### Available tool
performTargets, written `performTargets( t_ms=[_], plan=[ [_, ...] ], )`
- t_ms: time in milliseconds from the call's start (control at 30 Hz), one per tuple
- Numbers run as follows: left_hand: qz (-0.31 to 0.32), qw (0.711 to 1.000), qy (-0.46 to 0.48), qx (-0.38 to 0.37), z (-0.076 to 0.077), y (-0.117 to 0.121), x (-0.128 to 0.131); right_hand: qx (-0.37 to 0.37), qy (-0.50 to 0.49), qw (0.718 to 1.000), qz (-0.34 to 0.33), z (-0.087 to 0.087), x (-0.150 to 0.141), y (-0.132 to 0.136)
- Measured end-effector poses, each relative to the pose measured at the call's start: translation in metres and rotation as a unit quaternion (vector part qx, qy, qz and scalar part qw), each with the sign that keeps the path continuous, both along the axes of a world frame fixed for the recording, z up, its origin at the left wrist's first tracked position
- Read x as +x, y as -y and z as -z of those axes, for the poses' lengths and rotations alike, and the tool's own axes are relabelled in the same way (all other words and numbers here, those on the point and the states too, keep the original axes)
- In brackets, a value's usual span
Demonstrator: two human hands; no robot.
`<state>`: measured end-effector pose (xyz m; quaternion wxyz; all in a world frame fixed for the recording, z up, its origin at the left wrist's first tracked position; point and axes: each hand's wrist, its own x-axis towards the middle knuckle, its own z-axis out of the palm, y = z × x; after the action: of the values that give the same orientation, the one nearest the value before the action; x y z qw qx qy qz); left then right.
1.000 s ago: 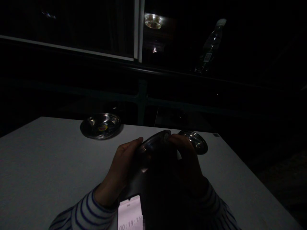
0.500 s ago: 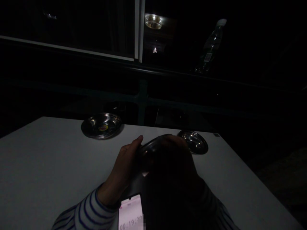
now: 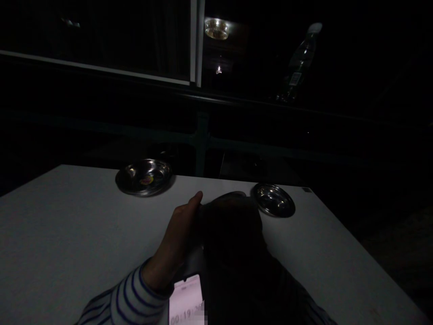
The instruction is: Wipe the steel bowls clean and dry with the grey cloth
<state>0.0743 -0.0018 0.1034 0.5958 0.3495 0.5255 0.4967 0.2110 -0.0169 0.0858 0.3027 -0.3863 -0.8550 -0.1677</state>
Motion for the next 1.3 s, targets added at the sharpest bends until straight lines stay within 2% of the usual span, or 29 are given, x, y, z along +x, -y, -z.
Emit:
performTargets(
  t_ms=[100, 233, 367, 433, 567, 733, 867, 1033, 1167, 1300],
  plan=[
    [0.002, 1.0, -0.009, 0.001, 0.0, 0.0, 0.0, -0.035, -0.046, 0.998, 0.002, -0.006, 0.006, -0.004],
    [-0.023, 1.0, -0.003, 0.001, -0.006, 0.002, 0.0, -0.055, -0.125, 0.99, 0.046, -0.01, 0.025, -0.015],
    [-0.033, 0.999, 0.004, -0.001, -0.012, 0.004, 0.0, -0.079, -0.184, 0.979, 0.038, -0.009, 0.039, -0.023],
    [-0.036, 0.999, -0.002, 0.002, -0.012, 0.004, 0.0, -0.073, -0.17, 0.982, 0.038, -0.009, 0.038, -0.023],
    [-0.016, 1.0, -0.023, 0.002, -0.007, 0.002, -0.001, -0.051, -0.082, 0.995, 0.018, -0.008, 0.024, -0.016],
    [0.013, 1.0, -0.015, 0.024, -0.001, 0.002, 0.001, -0.039, -0.013, 0.999, -0.016, 0.005, 0.002, 0.0],
    [0.03, 0.999, 0.003, 0.026, 0.0, 0.001, 0.0, -0.029, -0.022, 0.999, -0.019, 0.009, -0.001, 0.004],
    [0.029, 0.999, 0.038, 0.018, -0.002, 0.002, -0.003, -0.031, -0.068, 0.997, -0.018, -0.003, 0.019, -0.008],
    [0.07, 0.991, 0.11, -0.002, -0.01, 0.006, -0.002, -0.076, -0.15, 0.986, 0.007, -0.01, 0.038, -0.019],
    [0.103, 0.985, 0.138, -0.005, -0.017, 0.008, 0.001, -0.101, -0.173, 0.98, 0.01, -0.012, 0.044, -0.021]
  ],
)
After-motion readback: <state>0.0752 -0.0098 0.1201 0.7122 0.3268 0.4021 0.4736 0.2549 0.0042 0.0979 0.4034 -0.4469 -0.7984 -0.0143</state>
